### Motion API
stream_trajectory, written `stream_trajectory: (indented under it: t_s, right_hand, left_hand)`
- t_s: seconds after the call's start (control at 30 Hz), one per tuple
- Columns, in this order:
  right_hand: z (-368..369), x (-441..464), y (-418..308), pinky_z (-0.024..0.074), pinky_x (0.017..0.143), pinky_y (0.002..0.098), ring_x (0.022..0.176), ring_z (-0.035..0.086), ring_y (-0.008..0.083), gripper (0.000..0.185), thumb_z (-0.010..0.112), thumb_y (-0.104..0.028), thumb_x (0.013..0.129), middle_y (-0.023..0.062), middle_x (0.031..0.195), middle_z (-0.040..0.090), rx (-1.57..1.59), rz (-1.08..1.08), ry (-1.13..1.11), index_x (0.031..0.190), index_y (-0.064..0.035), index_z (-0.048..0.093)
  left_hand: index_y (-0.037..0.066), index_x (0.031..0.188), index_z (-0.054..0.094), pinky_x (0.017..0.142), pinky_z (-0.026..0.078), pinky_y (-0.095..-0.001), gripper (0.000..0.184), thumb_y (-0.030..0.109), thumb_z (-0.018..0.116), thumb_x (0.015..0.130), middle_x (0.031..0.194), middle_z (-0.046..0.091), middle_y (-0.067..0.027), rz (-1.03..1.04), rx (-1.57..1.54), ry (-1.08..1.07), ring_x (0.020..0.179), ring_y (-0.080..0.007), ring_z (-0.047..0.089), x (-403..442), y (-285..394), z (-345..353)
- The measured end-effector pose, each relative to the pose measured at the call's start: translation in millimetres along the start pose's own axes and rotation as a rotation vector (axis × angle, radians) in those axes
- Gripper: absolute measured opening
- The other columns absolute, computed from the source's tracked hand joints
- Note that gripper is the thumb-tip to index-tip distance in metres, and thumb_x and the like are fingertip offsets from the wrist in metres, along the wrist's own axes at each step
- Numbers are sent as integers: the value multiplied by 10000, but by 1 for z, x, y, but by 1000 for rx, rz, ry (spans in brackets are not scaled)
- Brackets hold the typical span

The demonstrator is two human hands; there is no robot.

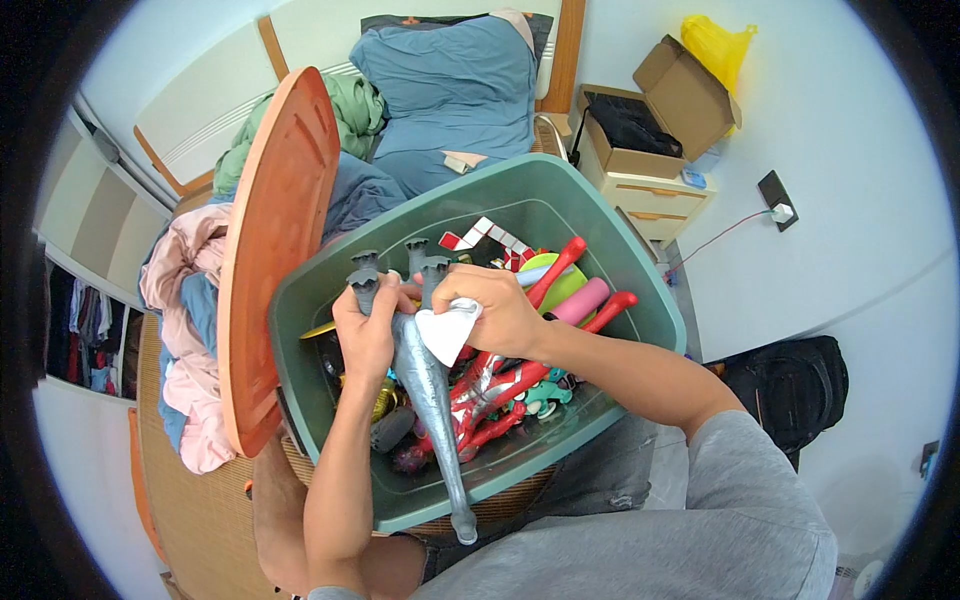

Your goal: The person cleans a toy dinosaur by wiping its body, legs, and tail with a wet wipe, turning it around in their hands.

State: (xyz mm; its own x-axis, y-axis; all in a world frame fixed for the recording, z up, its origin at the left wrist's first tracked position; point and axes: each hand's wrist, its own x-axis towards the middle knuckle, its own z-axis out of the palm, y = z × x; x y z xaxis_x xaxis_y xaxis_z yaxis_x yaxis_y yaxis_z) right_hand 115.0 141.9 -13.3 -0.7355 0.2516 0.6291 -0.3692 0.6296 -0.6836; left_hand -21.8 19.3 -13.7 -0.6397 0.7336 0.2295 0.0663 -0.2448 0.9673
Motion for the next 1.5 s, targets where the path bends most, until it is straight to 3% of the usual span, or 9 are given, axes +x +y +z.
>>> stream_trajectory:
  t_s: [0.1,0.3,0.5,0.77,0.9,1.07,1.17,1.4,1.5]
  right_hand:
    - [5,-3,-1,472,621,300,676,607,204,190,768,-56,720,69,790,624,-26,55,34,812,-50,602]
    - [10,-11,3,491,587,304,689,660,217,246,781,-78,725,72,755,634,-55,136,130,807,-41,552]
    - [15,-12,11,492,583,289,693,646,136,274,792,-83,734,53,760,640,32,132,265,816,-53,532]
    - [8,-10,9,464,680,254,770,573,81,234,768,-67,777,5,829,595,233,255,37,918,-62,581]
    - [7,-8,9,451,686,246,782,553,70,237,781,-87,786,-7,842,585,273,272,-4,906,-62,578]
    - [9,-9,17,430,660,231,760,530,60,246,798,-92,782,-20,849,579,541,385,-69,888,-69,578]
    - [6,-9,13,443,666,233,774,544,51,251,808,-81,768,-15,856,594,476,342,-47,881,-64,586]
    - [4,-7,5,470,681,223,787,578,46,229,798,-41,769,-8,852,630,430,357,20,879,-61,598]
    - [3,-7,6,467,647,214,772,599,50,234,757,40,746,5,847,645,403,376,36,871,-56,584]
  left_hand:
    - [0,798,562,702,501,-310,190,113,567,950,669,613,-70,-31,44,-18,766,-187,667,-1,2,1]
    - [-5,810,580,710,499,-306,183,119,577,946,676,635,-81,-44,4,-49,768,-179,666,-1,5,5]
    - [-11,806,592,709,494,-305,189,123,586,939,674,638,-81,-52,20,-44,756,-175,662,0,9,5]
    - [28,688,560,765,477,-323,305,210,610,927,612,612,-91,-113,0,-107,763,-185,652,8,7,-13]
    - [29,701,561,782,481,-335,295,213,605,928,594,592,-90,-81,-75,-92,762,-192,645,7,7,-15]
    - [51,681,535,820,484,-367,268,172,581,916,547,533,-62,-34,-249,-76,687,-199,607,5,3,-18]
    - [66,676,515,840,475,-354,272,189,573,911,534,515,-58,1,-257,-112,665,-197,590,5,5,-16]
    - [86,683,486,751,444,-321,291,252,574,906,545,507,-65,-128,-367,-157,717,-192,570,6,-9,-14]
    - [90,678,480,713,426,-317,289,242,571,907,554,508,-69,-160,-394,-145,733,-193,564,7,-12,-13]
